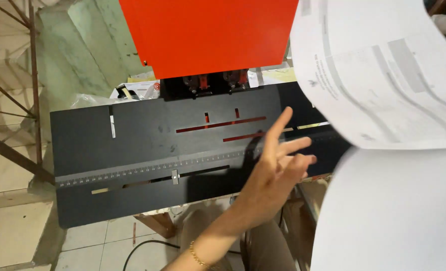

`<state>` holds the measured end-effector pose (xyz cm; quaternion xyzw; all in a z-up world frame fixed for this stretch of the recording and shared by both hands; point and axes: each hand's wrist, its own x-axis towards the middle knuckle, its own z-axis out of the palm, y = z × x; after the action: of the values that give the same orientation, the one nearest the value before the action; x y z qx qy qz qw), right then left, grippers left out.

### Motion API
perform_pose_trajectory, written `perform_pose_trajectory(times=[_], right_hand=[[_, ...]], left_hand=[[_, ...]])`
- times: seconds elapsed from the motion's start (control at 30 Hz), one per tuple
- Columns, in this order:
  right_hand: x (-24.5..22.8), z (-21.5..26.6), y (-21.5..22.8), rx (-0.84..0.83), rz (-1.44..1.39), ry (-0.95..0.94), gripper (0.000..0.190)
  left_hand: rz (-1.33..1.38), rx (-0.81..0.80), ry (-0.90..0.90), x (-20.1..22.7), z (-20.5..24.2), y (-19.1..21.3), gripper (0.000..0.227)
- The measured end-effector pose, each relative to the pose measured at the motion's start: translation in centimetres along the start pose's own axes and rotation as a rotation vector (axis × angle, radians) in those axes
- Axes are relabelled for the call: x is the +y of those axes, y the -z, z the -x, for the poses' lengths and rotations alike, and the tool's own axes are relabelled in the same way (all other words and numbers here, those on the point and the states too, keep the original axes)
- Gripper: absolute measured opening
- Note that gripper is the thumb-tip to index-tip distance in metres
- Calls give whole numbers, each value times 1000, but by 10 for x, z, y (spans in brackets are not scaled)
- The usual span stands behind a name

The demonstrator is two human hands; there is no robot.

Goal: The person aligns a stack of printed papers on a binding machine and presses down to create a staple binding. They then flip through the bound document to check the pages and repeat the process with another stack.

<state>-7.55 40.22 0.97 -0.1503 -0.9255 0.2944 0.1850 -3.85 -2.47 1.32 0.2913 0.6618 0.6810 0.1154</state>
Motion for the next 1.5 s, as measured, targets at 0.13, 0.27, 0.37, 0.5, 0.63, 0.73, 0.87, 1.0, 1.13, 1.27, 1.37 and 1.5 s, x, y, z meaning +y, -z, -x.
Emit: perform_pose_trajectory(times=[0.13,0.27,0.37,0.5,0.63,0.73,0.87,1.0,1.13,1.27,1.37,1.5], right_hand=[[-9,-9,-45,123,-403,-243,22],[-16,-18,-87,163,-601,-266,20],[-50,-18,-113,105,-635,-274,21],[-138,2,-124,-13,-726,-294,9],[-181,34,-115,-320,-786,-96,47],[-192,54,-123,-412,-659,27,50],[-200,62,-138,-267,-483,217,35],[-201,47,-155,-175,-335,318,33],[-183,18,-179,92,-75,675,25],[-172,-7,-190,150,143,802,26],[-179,-4,-189,52,89,787,18],[-173,-7,-191,80,59,757,14]], left_hand=[[98,-59,40,2,-5,-7,99],[-72,88,161,7,-17,0,63],[-56,250,-118,-27,-28,11,52],[-251,411,-8,-34,-30,46,51],[-355,670,-146,-47,-23,87,43],[-397,752,-54,-41,-16,108,39],[-746,837,-174,-61,-23,141,26],[-940,823,-185,-56,-37,163,21],[-1219,805,-144,-60,-56,182,25],[-1306,701,-140,-61,-65,192,42],[-1325,604,-52,-65,-70,197,37],[-1312,576,-87,-61,-71,195,44]])
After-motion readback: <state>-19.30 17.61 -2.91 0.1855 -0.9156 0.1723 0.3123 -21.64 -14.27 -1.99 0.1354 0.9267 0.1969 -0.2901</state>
